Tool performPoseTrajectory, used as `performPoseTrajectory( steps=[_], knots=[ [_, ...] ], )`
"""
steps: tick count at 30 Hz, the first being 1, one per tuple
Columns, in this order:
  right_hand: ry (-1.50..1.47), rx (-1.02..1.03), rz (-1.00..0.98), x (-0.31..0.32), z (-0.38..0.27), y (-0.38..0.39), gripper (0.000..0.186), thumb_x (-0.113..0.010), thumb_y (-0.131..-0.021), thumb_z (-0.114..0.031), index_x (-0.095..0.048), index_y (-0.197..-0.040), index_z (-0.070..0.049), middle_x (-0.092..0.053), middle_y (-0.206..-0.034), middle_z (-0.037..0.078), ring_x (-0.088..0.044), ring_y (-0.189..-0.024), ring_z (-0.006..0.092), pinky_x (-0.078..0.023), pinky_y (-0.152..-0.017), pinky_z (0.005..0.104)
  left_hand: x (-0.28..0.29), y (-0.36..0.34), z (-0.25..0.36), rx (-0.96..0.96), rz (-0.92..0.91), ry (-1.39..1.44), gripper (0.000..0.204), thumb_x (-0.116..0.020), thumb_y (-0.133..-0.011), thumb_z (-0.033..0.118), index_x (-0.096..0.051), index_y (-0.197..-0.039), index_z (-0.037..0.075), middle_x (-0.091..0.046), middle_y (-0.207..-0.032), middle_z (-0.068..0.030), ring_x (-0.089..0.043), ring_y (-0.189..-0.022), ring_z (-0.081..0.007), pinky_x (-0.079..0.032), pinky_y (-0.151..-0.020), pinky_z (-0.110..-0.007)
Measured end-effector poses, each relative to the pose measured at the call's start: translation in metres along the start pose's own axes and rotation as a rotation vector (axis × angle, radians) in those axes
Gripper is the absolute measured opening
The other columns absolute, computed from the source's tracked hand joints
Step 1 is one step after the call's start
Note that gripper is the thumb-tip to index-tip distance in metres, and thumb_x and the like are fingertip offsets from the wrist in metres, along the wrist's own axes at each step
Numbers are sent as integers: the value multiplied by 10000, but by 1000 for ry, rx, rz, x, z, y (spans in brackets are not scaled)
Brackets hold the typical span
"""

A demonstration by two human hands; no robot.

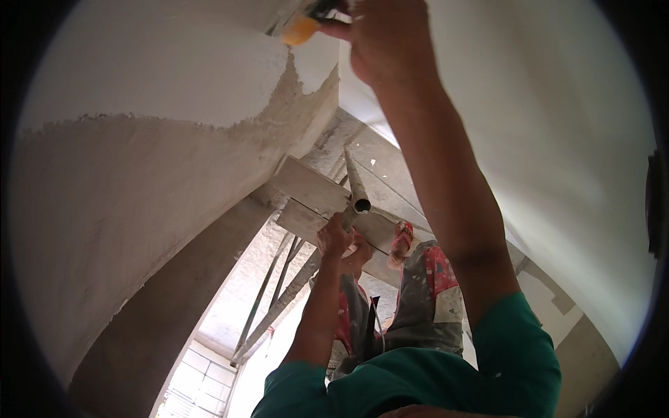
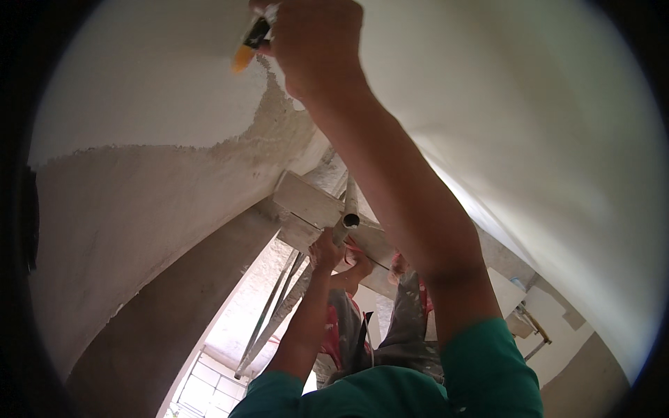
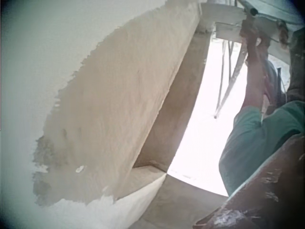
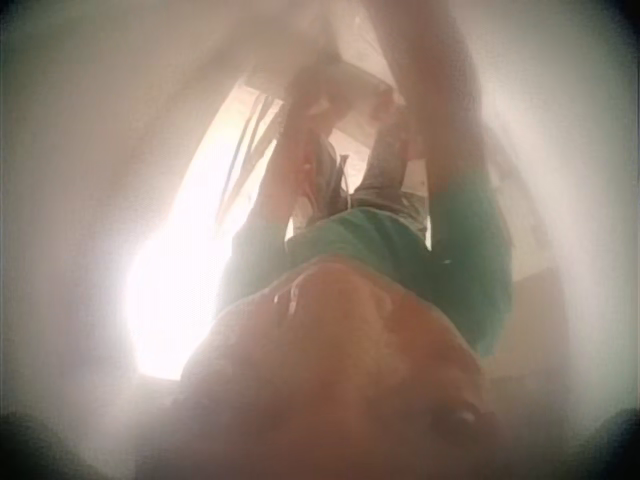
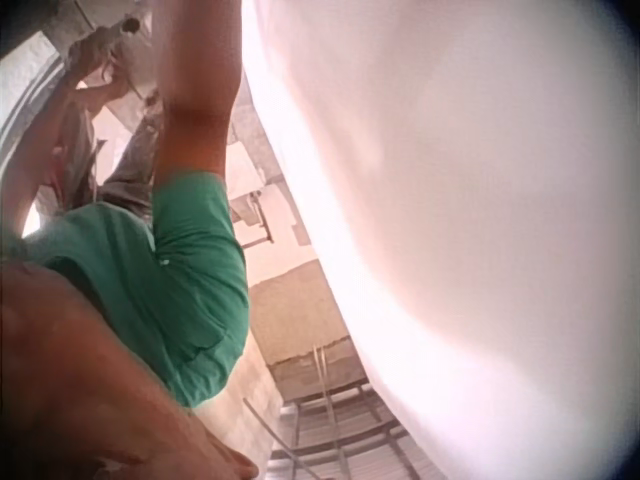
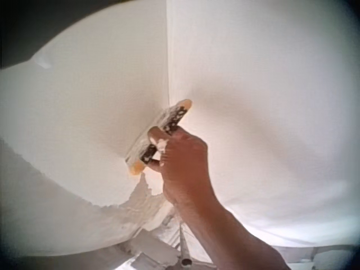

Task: The person applies plaster to a ceiling using a trowel and hawk. They repeatedly scoop plaster from the hawk and spread it onto the ceiling surface, smoothing the material with the trowel.

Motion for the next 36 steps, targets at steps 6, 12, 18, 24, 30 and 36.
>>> performPoseTrajectory(
  steps=[6, 12, 18, 24, 30, 36],
  knots=[
    [1, 4, 101, 92, -25, 88, 137, -594, -851, -56, -576, -977, -6, -614, -969, 73, -610, -914, 162, -532, -760, 300, 4, 3, 5, -6, -19, 12, 367, -706, -707, 254, -514, -991, 124, -649, -903, -151, -631, -886, -375, -485, -762, -499],
    [-261, -423, 355, 231, 49, 218, 226, -609, -860, -111, -567, -1054, -3, -606, -1026, 74, -582, -966, 192, -470, -851, 344, 46, 38, 45, -357, 462, 10, 582, -687, -722, 184, -465, -1232, 13, -576, -1056, -197, -565, -1000, -368, -455, -855, -445],
    [-486, -464, 450, 257, 70, 294, 327, -575, -873, -73, -508, -1183, 4, -583, -1164, 108, -557, -1081, 233, -419, -974, 396, 30, 122, 98, -238, -199, 829, 738, -718, -752, 266, -368, -1318, -54, -463, -1266, -190, -440, -1193, -288, -335, -1005, -417],
    [-576, -489, 381, 234, 50, 313, 330, -562, -890, -58, -505, -1212, -15, -569, -1191, 112, -547, -1097, 226, -422, -980, 382, 85, 163, 192, -310, -59, 1225, 685, -647, -831, 344, -374, -1317, -54, -462, -1280, -166, -420, -1230, -271, -349, -1014, -381],
    [-473, -570, 322, 225, 31, 325, 265, -595, -882, -58, -569, -1138, 5, -623, -1084, 92, -607, -965, 197, -489, -849, 334, 111, 169, 184, -279, 97, 1141, 415, -548, -880, 120, -456, -1236, -72, -548, -1177, -162, -558, -1063, -246, -444, -918, -357],
    [-684, -711, 182, 182, 9, 339, 265, -595, -885, -75, -561, -1127, 27, -619, -1084, 115, -611, -958, 202, -499, -855, 319, 139, 206, 208, -404, 353, 1024, 377, -594, -877, 172, -497, -1171, -43, -582, -1109, -157, -583, -1024, -247, -450, -921, -380]
  ],
)
Point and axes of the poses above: each hand's wrist, its own y-axis away from the middle knuckle, its own x-axis out of the back of the hand, z = x × y, the point moved 8 cm from there along -y, towards the middle knuckle
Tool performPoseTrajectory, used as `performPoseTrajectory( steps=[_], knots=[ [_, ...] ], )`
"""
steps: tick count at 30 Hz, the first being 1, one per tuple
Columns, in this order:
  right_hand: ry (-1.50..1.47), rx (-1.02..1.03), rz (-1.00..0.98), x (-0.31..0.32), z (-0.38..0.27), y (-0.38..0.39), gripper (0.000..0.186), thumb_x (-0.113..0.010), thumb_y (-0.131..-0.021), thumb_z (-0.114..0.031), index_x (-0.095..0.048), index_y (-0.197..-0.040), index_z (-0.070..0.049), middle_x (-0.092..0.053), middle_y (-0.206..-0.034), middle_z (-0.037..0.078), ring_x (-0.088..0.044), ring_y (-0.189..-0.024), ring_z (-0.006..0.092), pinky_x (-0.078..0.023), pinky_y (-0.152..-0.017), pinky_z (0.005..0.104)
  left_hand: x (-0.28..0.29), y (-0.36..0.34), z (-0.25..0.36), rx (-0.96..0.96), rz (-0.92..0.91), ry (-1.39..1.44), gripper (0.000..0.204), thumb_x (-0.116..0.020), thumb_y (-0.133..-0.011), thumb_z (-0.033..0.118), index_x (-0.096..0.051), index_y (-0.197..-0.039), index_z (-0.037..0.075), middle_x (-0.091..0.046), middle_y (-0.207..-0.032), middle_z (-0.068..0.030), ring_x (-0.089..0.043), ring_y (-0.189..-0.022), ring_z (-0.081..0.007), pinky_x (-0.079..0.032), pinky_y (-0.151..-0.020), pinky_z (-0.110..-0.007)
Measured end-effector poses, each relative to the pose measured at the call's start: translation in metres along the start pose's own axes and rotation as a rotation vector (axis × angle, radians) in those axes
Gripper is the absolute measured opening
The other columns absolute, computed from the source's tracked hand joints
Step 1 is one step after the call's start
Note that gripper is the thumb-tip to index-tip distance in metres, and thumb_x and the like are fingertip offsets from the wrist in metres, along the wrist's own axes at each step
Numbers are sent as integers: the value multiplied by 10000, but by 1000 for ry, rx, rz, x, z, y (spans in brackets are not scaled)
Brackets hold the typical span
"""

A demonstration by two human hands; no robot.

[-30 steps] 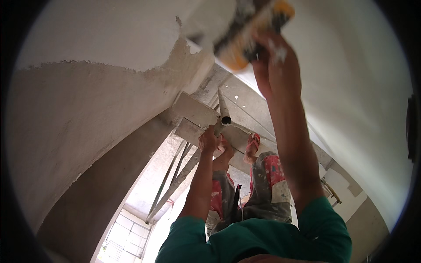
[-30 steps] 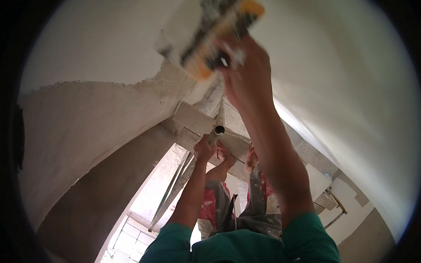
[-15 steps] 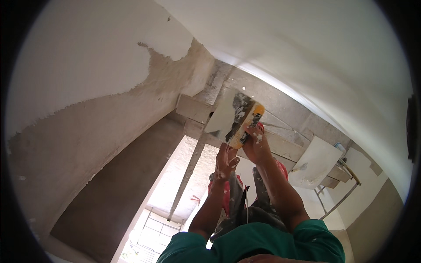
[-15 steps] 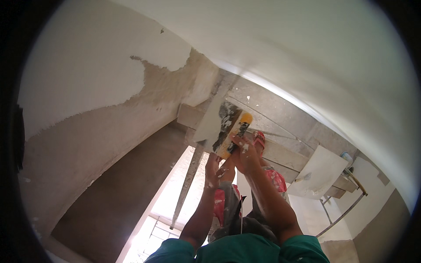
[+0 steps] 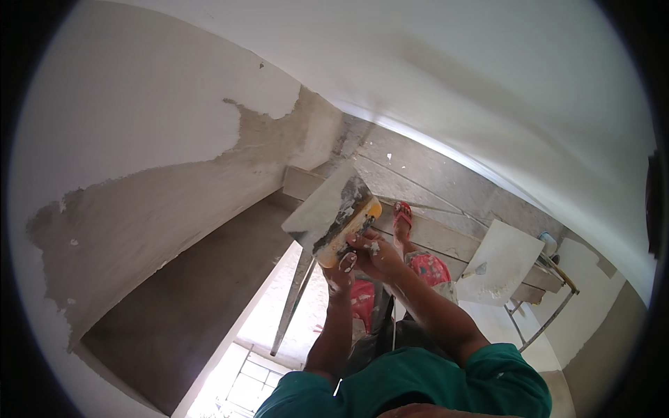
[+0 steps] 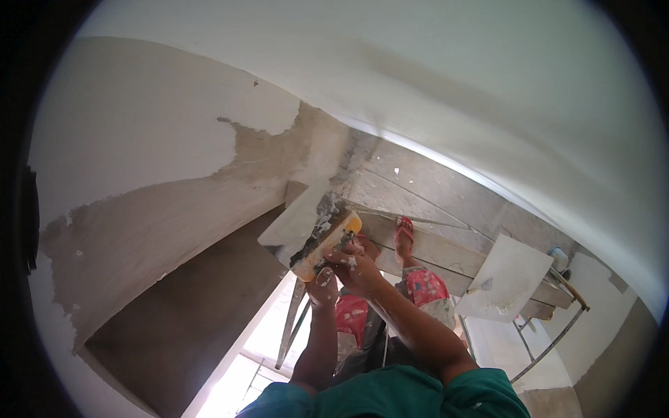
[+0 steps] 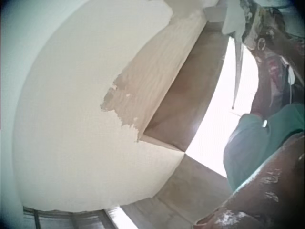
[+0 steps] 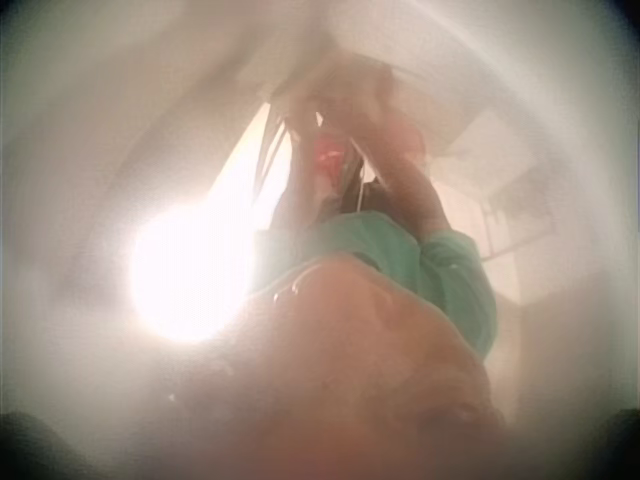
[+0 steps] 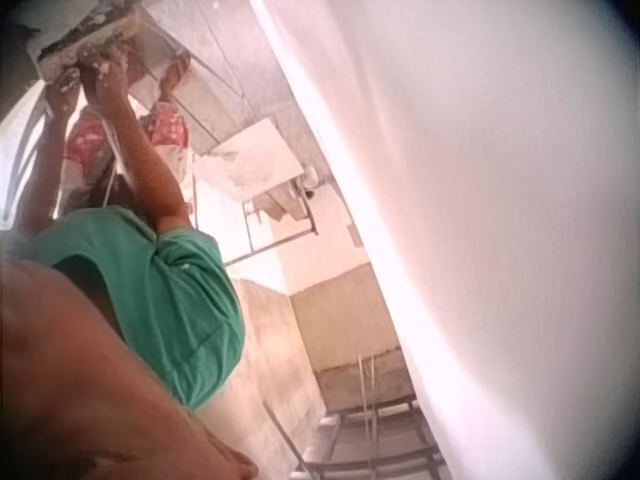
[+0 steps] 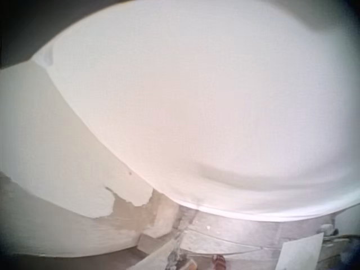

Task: The person applies plaster to a ceiling using a trowel and hawk. They repeatedly scoop plaster from the hawk and spread it onto the ceiling surface, smoothing the material with the trowel.

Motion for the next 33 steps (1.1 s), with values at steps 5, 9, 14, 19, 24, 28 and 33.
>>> performPoseTrajectory(
  steps=[5, 9, 14, 19, 24, 28, 33],
  knots=[
    [16, 53, 27, 7, 15, 12, 246, -593, -890, -82, -576, -1114, 18, -643, -1014, 95, -627, -875, 175, -513, -761, 289, 1, 13, 17, -569, -68, -812, 388, -644, -855, 211, -519, -1124, -39, -615, -999, -200, -626, -916, -333, -498, -836, -413],
    [935, 77, 157, 2, -13, 45, 205, -608, -886, -168, -633, -1028, -21, -674, -814, 78, -656, -728, 206, -525, -680, 324, 34, 1, 8, -247, -60, -892, 379, -617, -858, 179, -517, -1171, -10, -584, -1121, -200, -602, -1025, -308, -477, -894, -440],
    [1878, -151, -44, 105, 94, 113, 365, -569, -856, -436, -624, -971, -94, -646, -873, 161, -639, -785, 351, -508, -655, 438, 62, -16, 0, 574, 123, 779, 403, -595, -826, 44, -462, -1206, 48, -579, -1104, -97, -574, -1050, -252, -472, -916, -385],
    [1923, -229, 29, 104, 129, 113, 359, -582, -825, -420, -604, -919, -74, -640, -879, 168, -632, -835, 347, -497, -701, 475, 81, -4, -34, 718, 10, 538, 456, -576, -782, -79, -459, -1203, 51, -556, -1081, -84, -574, -1006, -225, -493, -879, -383],
    [1765, -201, -361, 91, 154, 102, 281, -586, -811, -324, -608, -908, -61, -638, -875, 170, -624, -855, 356, -478, -727, 486, -2, -9, -31, 790, -321, 324, 602, -615, -712, -159, -430, -1241, 62, -542, -1110, -77, -553, -1039, -225, -488, -864, -366],
    [1645, -219, -388, 79, 179, 100, 249, -594, -808, -291, -610, -911, -65, -632, -892, 166, -610, -874, 355, -465, -730, 476, 0, -19, -88, 922, -492, 54, 656, -653, -686, -141, -397, -1262, 39, -550, -1081, -94, -592, -950, -216, -507, -792, -325],
    [1521, -143, -383, 74, 233, 76, 286, -631, -793, -303, -622, -929, -52, -634, -919, 150, -600, -909, 345, -461, -746, 452, 36, -25, -147, 1045, -419, -184, 700, -681, -664, -92, -372, -1281, 22, -584, -973, -103, -612, -827, -208, -513, -742, -308]
  ],
)
Point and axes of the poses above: each hand's wrist, its own y-axis away from the middle knuckle, its own x-axis out of the back of the hand, z = x × y, the point moved 8 cm from there along -y, towards the middle knuckle
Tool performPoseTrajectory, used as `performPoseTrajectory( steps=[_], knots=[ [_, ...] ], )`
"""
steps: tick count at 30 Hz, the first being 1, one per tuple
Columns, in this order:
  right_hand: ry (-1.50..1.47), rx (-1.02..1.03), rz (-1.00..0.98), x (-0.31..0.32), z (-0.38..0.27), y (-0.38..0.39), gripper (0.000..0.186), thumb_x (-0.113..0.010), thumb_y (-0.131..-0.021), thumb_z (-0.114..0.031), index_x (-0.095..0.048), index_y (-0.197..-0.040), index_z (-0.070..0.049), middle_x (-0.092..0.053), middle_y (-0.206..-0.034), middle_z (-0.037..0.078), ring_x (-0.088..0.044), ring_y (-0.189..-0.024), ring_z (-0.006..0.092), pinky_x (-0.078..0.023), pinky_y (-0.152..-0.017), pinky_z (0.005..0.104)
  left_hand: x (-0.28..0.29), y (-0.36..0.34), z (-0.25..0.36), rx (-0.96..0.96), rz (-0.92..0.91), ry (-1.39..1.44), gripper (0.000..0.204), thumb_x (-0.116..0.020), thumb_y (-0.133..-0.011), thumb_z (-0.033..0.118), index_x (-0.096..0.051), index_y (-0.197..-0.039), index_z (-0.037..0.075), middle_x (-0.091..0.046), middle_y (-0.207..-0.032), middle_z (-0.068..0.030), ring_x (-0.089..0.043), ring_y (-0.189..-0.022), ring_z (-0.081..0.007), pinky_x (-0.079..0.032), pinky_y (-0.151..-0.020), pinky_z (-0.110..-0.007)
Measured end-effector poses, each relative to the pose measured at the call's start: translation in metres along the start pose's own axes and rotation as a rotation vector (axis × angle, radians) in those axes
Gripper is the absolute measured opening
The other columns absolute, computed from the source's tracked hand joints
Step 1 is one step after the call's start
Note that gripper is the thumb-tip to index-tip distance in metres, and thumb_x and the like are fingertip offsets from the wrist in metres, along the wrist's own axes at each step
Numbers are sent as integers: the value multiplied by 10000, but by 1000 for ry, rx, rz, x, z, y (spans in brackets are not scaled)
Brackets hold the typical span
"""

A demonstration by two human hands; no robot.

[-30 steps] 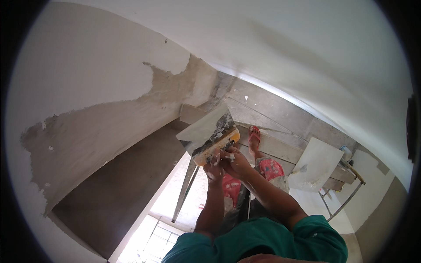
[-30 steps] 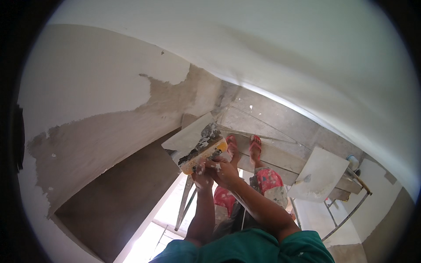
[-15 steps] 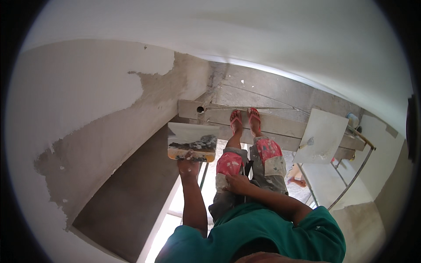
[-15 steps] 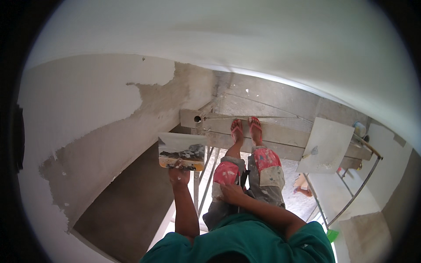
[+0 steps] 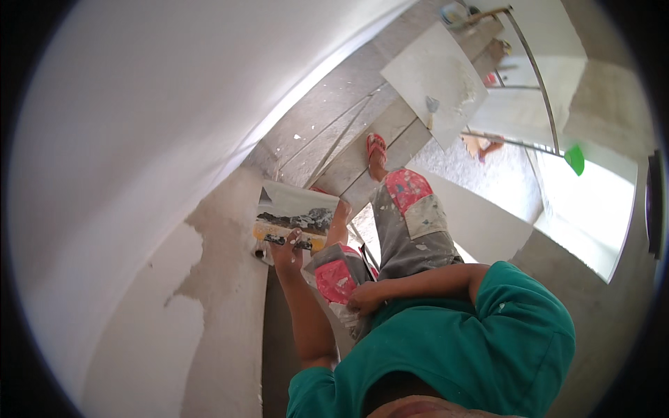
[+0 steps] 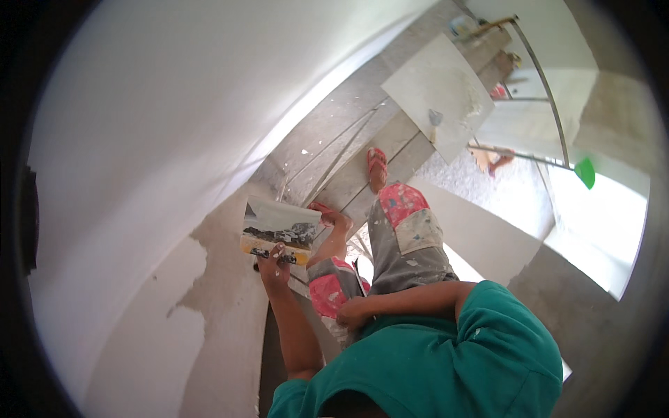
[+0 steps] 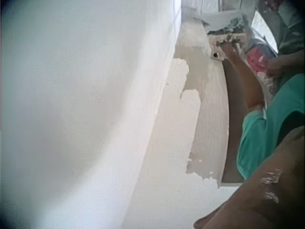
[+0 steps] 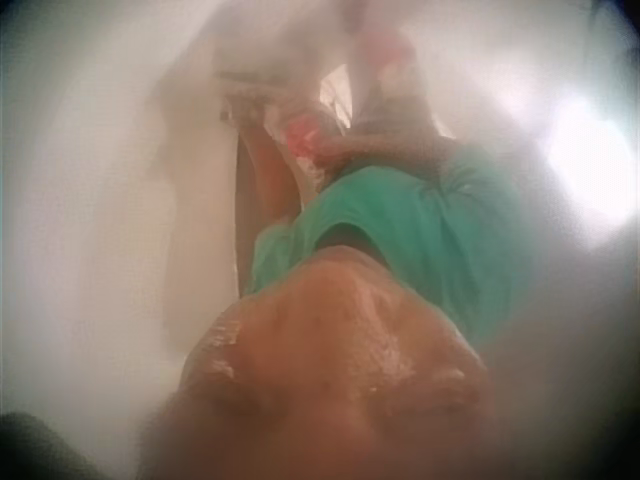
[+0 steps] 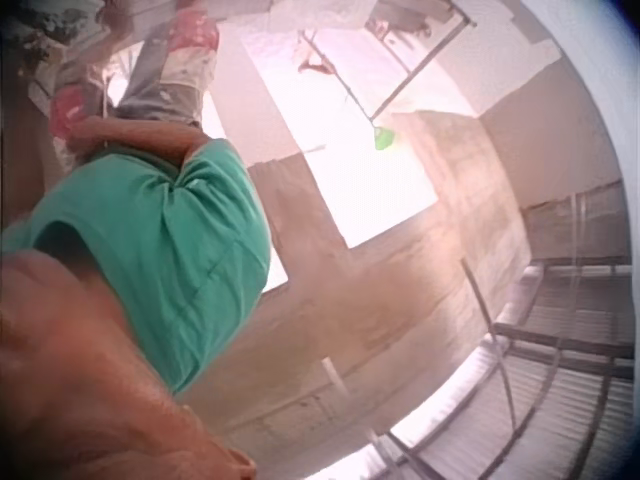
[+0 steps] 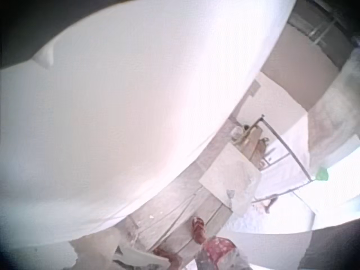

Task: The person applies plaster to a ceiling using a trowel and hawk. They repeatedly scoop plaster from the hawk and spread it onto the ceiling surface, smoothing the material with the trowel.

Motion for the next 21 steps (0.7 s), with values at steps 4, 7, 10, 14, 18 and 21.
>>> performPoseTrajectory(
  steps=[4, 7, 10, 14, 18, 21],
  knots=[
    [-138, 51, 85, -7, -14, -8, 336, -655, -784, -317, -640, -979, -44, -644, -963, 140, -611, -921, 310, -469, -777, 414, -18, 11, 9, -98, -57, -97, 735, -663, -655, -51, -341, -1313, 16, -616, -934, -111, -604, -802, -186, -496, -781, -309],
    [-571, -43, 296, 12, 43, -11, 335, -654, -815, -297, -642, -1017, -30, -658, -932, 131, -626, -872, 232, -483, -772, 367, -8, -19, -3, -118, -223, -10, 754, -655, -650, -66, -331, -1323, 37, -610, -941, -107, -600, -811, -187, -494, -810, -333],
    [-154, -653, 592, 40, 72, 69, 364, -644, -798, -396, -660, -949, -65, -662, -879, 126, -642, -841, 268, -494, -729, 390, -22, -18, 0, -172, -416, 69, 722, -634, -674, -72, -337, -1319, 59, -578, -979, -85, -591, -870, -192, -486, -839, -368],
    [-11, -1116, 392, -51, 75, 108, 357, -628, -780, -442, -677, -919, -116, -672, -810, 96, -661, -803, 295, -506, -703, 439, -19, -42, -5, -168, -467, 23, 666, -630, -686, -77, -385, -1288, 68, -555, -988, -80, -578, -899, -184, -478, -847, -365],
    [-177, -941, 373, -119, 60, 84, 316, -578, -781, -362, -687, -970, -134, -681, -879, 91, -654, -836, 297, -504, -747, 441, -17, -49, -4, -163, -517, -74, 786, -686, -666, -69, -306, -1347, 33, -516, -1150, -96, -530, -1042, -205, -433, -910, -311],
    [-300, -711, 313, -156, 49, 64, 337, -555, -770, -309, -680, -1030, -134, -670, -968, 116, -640, -887, 292, -499, -774, 422, -14, -52, -5, -178, -588, -103, 798, -666, -665, -88, -292, -1359, 31, -503, -1163, -105, -526, -1051, -207, -445, -902, -309]
  ],
)
Point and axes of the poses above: each hand's wrist, its own y-axis away from the middle knuckle, its own x-axis out of the back of the hand, z = x × y, the point moved 8 cm from there along -y, towards the middle knuckle
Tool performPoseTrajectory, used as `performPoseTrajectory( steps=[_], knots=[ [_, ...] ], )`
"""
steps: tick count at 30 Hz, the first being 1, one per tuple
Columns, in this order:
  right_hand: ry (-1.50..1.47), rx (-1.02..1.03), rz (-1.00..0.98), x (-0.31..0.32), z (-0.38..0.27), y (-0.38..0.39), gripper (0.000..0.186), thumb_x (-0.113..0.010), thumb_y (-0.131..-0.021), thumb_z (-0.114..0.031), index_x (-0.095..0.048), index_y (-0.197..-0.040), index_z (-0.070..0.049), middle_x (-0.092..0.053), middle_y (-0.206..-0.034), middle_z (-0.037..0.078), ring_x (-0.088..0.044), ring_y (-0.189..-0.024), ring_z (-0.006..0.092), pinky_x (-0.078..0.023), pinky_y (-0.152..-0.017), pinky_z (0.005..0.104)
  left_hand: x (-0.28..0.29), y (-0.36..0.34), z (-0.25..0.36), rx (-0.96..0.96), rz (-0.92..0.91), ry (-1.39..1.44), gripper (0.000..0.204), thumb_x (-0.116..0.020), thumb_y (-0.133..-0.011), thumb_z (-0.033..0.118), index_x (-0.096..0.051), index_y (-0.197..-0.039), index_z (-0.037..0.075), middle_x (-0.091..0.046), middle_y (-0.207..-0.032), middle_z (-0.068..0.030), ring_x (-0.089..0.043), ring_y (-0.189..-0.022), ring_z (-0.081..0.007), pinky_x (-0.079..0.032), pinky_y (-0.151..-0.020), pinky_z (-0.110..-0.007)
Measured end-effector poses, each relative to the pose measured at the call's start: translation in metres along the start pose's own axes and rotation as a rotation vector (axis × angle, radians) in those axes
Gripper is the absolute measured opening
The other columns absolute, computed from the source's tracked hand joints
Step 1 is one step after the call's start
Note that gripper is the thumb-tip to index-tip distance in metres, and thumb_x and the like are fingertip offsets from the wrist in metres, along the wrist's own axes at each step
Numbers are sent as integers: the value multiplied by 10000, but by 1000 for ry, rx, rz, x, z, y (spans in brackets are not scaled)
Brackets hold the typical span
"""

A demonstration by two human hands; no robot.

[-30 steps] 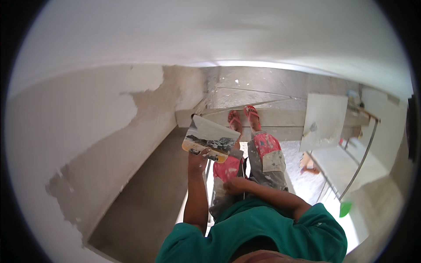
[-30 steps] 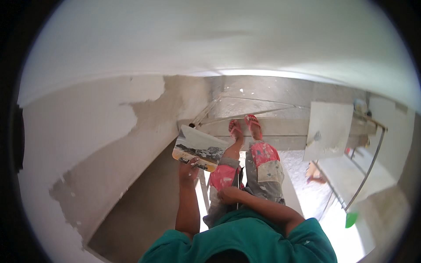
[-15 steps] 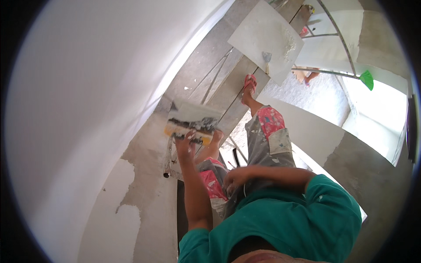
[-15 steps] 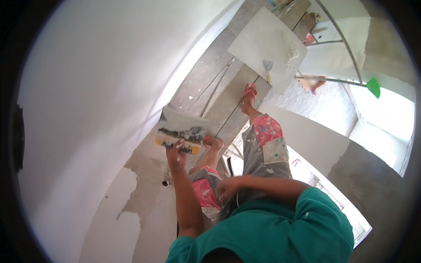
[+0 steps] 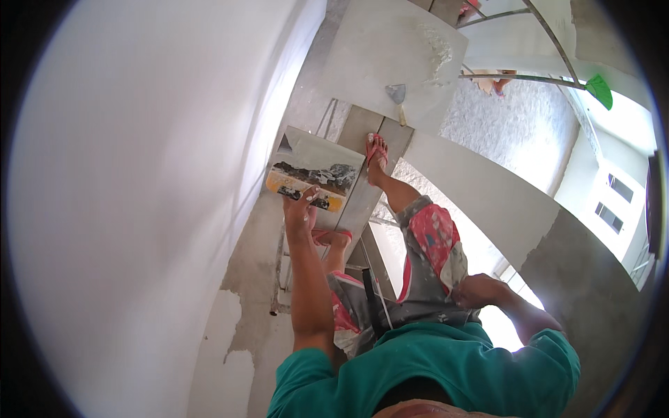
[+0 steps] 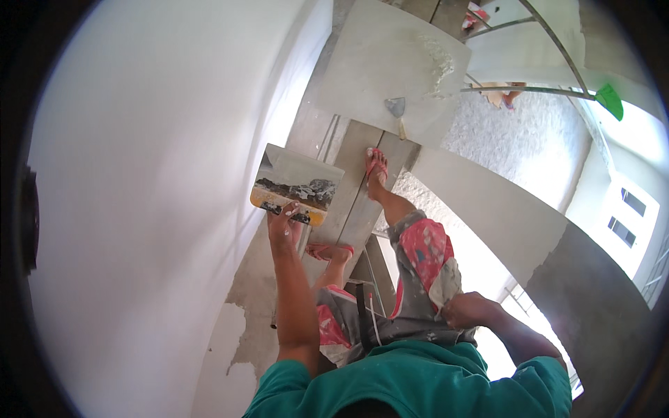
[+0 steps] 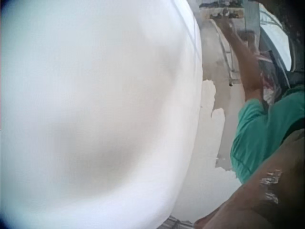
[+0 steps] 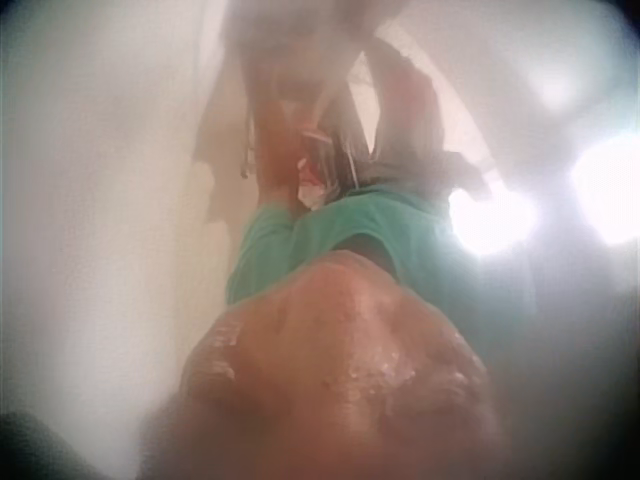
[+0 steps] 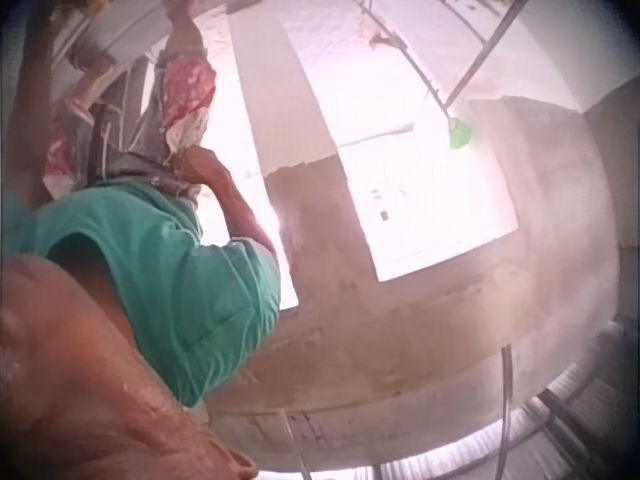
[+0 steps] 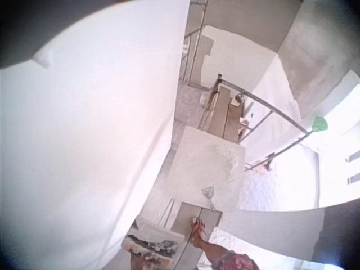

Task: The person applies plaster to a ceiling using a trowel and hawk. They repeatedly scoop plaster from the hawk and spread it onto the ceiling surface, smoothing the material with the trowel.

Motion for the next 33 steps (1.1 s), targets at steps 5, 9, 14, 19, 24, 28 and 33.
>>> performPoseTrajectory(
  steps=[5, 9, 14, 19, 24, 28, 33],
  knots=[
    [-649, 274, -425, -18, 4, -36, 292, -550, -770, -140, -681, -1014, -48, -668, -972, 125, -640, -875, 262, -499, -773, 375, -12, 0, 4, -12, -25, -130, 700, -615, -658, -95, -361, -1301, 13, -534, -1091, -101, -570, -959, -196, -483, -864, -331],
    [-833, 212, 658, 143, 74, -164, 243, -427, -908, -102, -620, -825, 22, -633, -770, 122, -573, -589, 168, -490, -533, 316, 4, -18, -7, -33, -115, -142, 667, -625, -662, -90, -380, -1274, 12, -556, -1056, -103, -587, -920, -197, -493, -842, -323],
    [-608, -140, 1460, 233, 141, -306, 407, -721, -779, -315, -577, -1050, -48, -624, -998, 146, -609, -904, 267, -493, -796, 377, 26, -49, -20, -87, -253, -180, 550, -625, -687, -104, -431, -1192, -5, -580, -984, -103, -607, -880, -201, -505, -808, -326],
    [-674, -415, 1636, 270, 140, -332, 526, -726, -746, -337, -518, -1159, -87, -538, -1172, 141, -483, -1132, 334, -412, -945, 424, 34, -56, -19, -144, -273, -208, 481, -638, -696, -79, -468, -1142, -17, -589, -958, -96, -614, -858, -193, -505, -800, -312],
    [-503, -223, 1606, 275, 148, -332, 437, -690, -765, -274, -525, -1120, -79, -551, -1135, 157, -506, -1099, 355, -435, -902, 439, 36, -62, -23, -185, -325, -222, 497, -656, -696, -55, -457, -1151, -26, -593, -961, -100, -609, -868, -189, -491, -819, -315],
    [-664, 8, 1608, 248, 153, -304, 378, -668, -776, -209, -529, -1101, -74, -633, -963, 199, -615, -911, 370, -487, -779, 441, 26, -53, -20, -211, -288, -168, 511, -667, -702, -68, -447, -1161, -25, -585, -990, -102, -604, -892, -193, -490, -835, -323],
    [-356, 143, 1648, 197, 46, -161, 479, -685, -746, -118, -548, -1199, -43, -654, -936, 211, -655, -851, 355, -517, -733, 381, 20, -35, -14, -248, -265, -103, 468, -639, -717, -80, -466, -1145, 0, -586, -996, -98, -604, -912, -197, -502, -833, -331]
  ],
)
Point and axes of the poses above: each hand's wrist, its own y-axis away from the middle knuckle, its own x-axis out of the back of the hand, z = x × y, the point moved 8 cm from there along -y, towards the middle knuckle
